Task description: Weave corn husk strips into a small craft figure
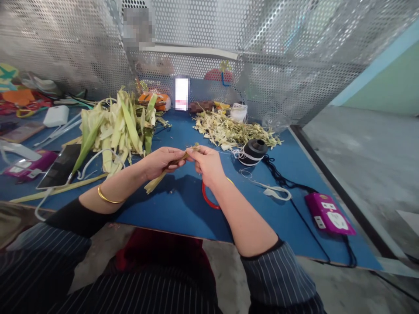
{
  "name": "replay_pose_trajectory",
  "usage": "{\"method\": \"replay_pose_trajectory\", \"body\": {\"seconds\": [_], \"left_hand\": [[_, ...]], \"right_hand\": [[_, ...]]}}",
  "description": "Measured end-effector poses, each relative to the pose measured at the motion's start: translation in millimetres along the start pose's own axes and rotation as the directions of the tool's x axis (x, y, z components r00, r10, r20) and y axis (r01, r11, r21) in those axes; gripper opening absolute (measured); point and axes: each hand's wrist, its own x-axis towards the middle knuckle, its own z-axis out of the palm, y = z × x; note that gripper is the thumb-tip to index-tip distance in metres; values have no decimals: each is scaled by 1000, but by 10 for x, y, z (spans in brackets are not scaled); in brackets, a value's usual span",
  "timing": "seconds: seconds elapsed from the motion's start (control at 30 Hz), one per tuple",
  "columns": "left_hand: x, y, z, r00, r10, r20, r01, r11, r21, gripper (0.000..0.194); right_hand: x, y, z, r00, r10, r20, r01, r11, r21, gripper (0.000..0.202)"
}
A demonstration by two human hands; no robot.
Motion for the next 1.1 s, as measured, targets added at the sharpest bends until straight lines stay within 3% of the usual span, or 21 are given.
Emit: {"method": "replay_pose_trajectory", "body": {"seconds": [0.27,0.4,0.6,0.73,0.97,1.1], "left_hand": [[-4,58,8,998,-56,-7,56,998,10,20],[-12,99,-10,996,-49,-72,48,999,-20,18],[14,57,-184,991,-27,-128,16,996,-86,16],[24,12,-228,989,-6,-149,-6,997,-83,15],[20,-4,-175,971,76,-226,-78,997,0,14],[20,41,-150,940,43,-339,-21,997,69,19]], "right_hand": [[-24,-3,12,999,-29,15,29,999,-23,22],[-9,-57,-36,992,-124,-19,119,979,-164,24],[49,-97,-157,978,-207,22,189,838,-513,18],[65,-58,-175,956,-293,36,249,734,-632,19],[82,-18,-189,873,-481,-72,322,683,-656,19],[116,-51,-252,744,-626,-234,362,671,-647,20]]}}
